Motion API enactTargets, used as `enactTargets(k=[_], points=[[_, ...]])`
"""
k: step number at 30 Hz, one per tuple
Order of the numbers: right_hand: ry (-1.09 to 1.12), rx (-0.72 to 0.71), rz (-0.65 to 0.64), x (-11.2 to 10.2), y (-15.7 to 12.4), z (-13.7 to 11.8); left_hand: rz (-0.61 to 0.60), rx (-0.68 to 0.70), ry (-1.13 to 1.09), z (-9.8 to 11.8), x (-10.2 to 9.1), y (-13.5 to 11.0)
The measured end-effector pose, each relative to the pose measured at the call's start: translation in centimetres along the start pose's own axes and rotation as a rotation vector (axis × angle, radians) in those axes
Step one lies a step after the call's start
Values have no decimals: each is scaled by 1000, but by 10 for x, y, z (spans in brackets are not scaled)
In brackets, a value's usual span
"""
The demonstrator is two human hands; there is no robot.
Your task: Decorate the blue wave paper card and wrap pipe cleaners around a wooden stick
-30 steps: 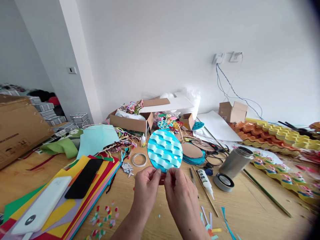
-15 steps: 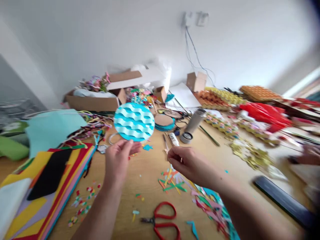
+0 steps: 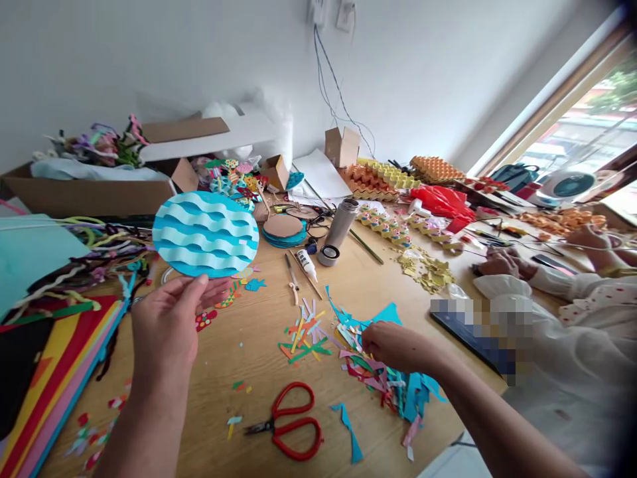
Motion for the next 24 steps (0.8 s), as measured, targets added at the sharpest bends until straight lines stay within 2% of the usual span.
enactTargets(k=[8,14,19,21,24], points=[[-15,94,70,-2,1,4,10,-20,23,0,-1,1],[1,146,74,-3,0,10,12,11,9,0,-3,1],[23,151,142,-13,-1,9,-37,-71,19,-6,-3,3],[134,127,213,-22,4,2,-78,-123,22,-10,-2,2],[552,55,303,-37,21,-15,-159,-181,-2,-13,1,0]])
Point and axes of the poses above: each hand's wrist, its own y-axis towards the middle knuckle, its own x-axis out of the palm, z = x × y, the point moved 5 cm from there along y, towards the middle knuckle, and after that the axes turned 1 degree about -x, right-handed, at the moved point
